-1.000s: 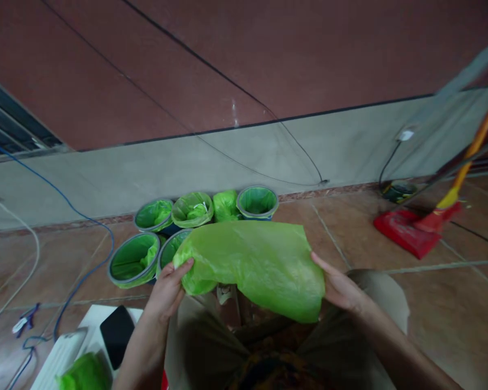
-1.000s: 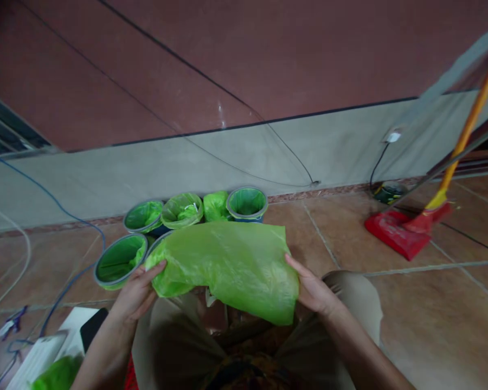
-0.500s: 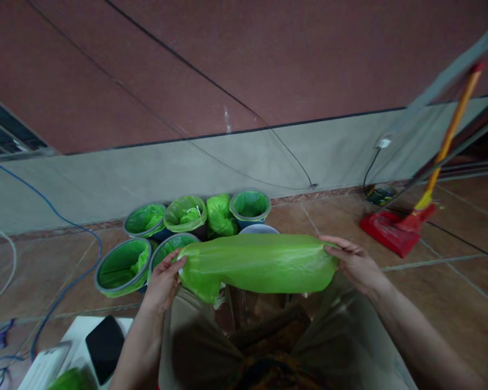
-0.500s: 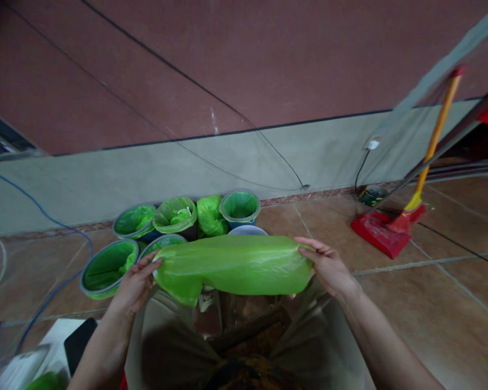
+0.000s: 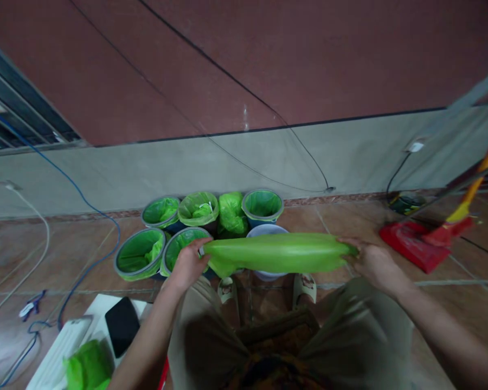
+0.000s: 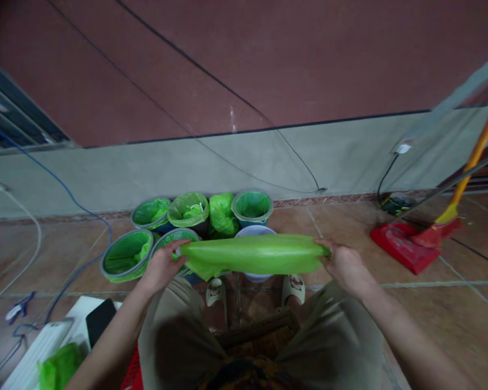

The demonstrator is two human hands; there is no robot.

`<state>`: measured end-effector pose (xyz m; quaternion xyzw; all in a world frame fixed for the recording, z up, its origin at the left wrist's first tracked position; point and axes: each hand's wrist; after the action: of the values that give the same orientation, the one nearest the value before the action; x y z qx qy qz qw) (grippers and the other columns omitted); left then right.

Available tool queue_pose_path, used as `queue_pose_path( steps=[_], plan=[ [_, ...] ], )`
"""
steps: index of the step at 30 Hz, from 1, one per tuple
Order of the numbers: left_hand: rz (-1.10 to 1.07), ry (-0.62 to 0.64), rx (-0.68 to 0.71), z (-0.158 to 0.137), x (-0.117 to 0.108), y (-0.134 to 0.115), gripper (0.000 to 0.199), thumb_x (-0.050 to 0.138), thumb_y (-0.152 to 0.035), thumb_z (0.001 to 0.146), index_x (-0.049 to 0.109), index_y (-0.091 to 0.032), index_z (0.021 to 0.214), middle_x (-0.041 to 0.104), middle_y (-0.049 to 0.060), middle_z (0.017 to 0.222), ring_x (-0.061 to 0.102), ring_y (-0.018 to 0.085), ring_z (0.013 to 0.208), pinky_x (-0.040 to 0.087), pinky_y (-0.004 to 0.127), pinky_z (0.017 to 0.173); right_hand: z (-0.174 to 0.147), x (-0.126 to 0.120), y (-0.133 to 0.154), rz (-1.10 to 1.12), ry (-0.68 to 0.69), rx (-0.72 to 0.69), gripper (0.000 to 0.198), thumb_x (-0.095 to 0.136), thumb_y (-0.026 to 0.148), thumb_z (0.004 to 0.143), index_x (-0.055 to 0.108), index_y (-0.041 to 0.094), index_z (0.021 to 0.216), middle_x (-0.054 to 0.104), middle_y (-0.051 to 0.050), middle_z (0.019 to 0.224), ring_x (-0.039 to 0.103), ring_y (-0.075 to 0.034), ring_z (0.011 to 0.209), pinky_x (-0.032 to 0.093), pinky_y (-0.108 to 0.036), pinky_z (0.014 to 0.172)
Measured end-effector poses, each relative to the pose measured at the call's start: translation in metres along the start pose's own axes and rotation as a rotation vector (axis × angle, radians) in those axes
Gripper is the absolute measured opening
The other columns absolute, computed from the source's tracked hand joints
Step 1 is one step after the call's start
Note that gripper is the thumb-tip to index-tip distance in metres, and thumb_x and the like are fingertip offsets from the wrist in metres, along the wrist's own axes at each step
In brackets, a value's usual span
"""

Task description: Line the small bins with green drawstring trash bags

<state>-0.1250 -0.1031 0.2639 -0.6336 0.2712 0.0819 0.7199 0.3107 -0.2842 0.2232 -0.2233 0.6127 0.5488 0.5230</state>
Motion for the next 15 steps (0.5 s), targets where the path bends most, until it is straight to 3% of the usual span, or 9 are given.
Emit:
queue_pose_path(
  steps=[3,6,9,11,13,15],
  plan=[
    [0.132,-0.070,0.076,0.007,0.006,0.011,0.021,0.069,-0.015,0.065,0.077,-0.023,0.083,0.068,0.005,0.090,0.065,0.024,0.088,0.049,0.037,0.097,0.002,-0.001,-0.005,-0.106,-0.042,-0.055,0.027,0.056,0.031,0.078,0.076,0.020,0.092,0.074,-0.010,0.091,0.070,-0.027,0.079,0.055,-0.038,0.075],
    [0.099,-0.146,0.153,0.012,0.006,0.021,0.009,0.071,-0.022,0.065,0.074,-0.022,0.073,0.067,0.008,0.104,0.063,0.026,0.104,0.044,0.037,0.104,0.001,-0.008,-0.005,0.018,-0.092,-0.094,0.028,0.055,0.039,0.081,0.074,0.020,0.086,0.071,-0.013,0.102,0.069,-0.027,0.090,0.055,-0.041,0.082],
    [-0.043,-0.158,0.179,0.015,0.001,0.024,0.017,0.072,-0.034,0.067,0.071,-0.019,0.074,0.066,0.011,0.118,0.060,0.028,0.116,0.041,0.039,0.108,0.001,-0.019,0.004,0.308,-0.114,-0.125,0.029,0.060,0.047,0.080,0.071,0.020,0.081,0.062,-0.014,0.130,0.061,-0.030,0.117,0.051,-0.045,0.096],
    [-0.151,-0.106,0.143,0.015,-0.003,0.022,0.028,0.070,-0.043,0.072,0.070,-0.018,0.084,0.069,0.010,0.110,0.064,0.026,0.106,0.046,0.039,0.100,0.002,-0.025,0.013,0.512,-0.112,-0.123,0.028,0.065,0.049,0.079,0.068,0.021,0.079,0.059,-0.012,0.137,0.056,-0.030,0.124,0.048,-0.043,0.100],
    [-0.209,-0.099,0.118,0.014,-0.006,0.016,0.038,0.065,-0.052,0.078,0.068,-0.017,0.092,0.071,0.007,0.094,0.065,0.022,0.089,0.051,0.035,0.086,0.005,-0.027,0.023,0.705,-0.146,-0.060,0.028,0.068,0.050,0.078,0.065,0.021,0.078,0.068,-0.010,0.122,0.062,-0.027,0.113,0.050,-0.038,0.095],
    [-0.152,-0.176,0.153,0.015,-0.008,0.011,0.040,0.057,-0.056,0.084,0.064,-0.017,0.092,0.068,0.004,0.083,0.062,0.019,0.078,0.050,0.030,0.075,0.011,-0.021,0.028,0.805,-0.184,0.052,0.032,0.067,0.053,0.079,0.065,0.021,0.082,0.073,-0.008,0.098,0.066,-0.022,0.089,0.053,-0.032,0.079]
  ],
)
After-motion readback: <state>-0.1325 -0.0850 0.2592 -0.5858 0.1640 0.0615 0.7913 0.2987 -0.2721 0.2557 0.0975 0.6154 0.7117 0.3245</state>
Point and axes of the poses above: each hand's wrist, its own z-axis towards the middle knuckle, its own x-axis out of the palm, y = z × x
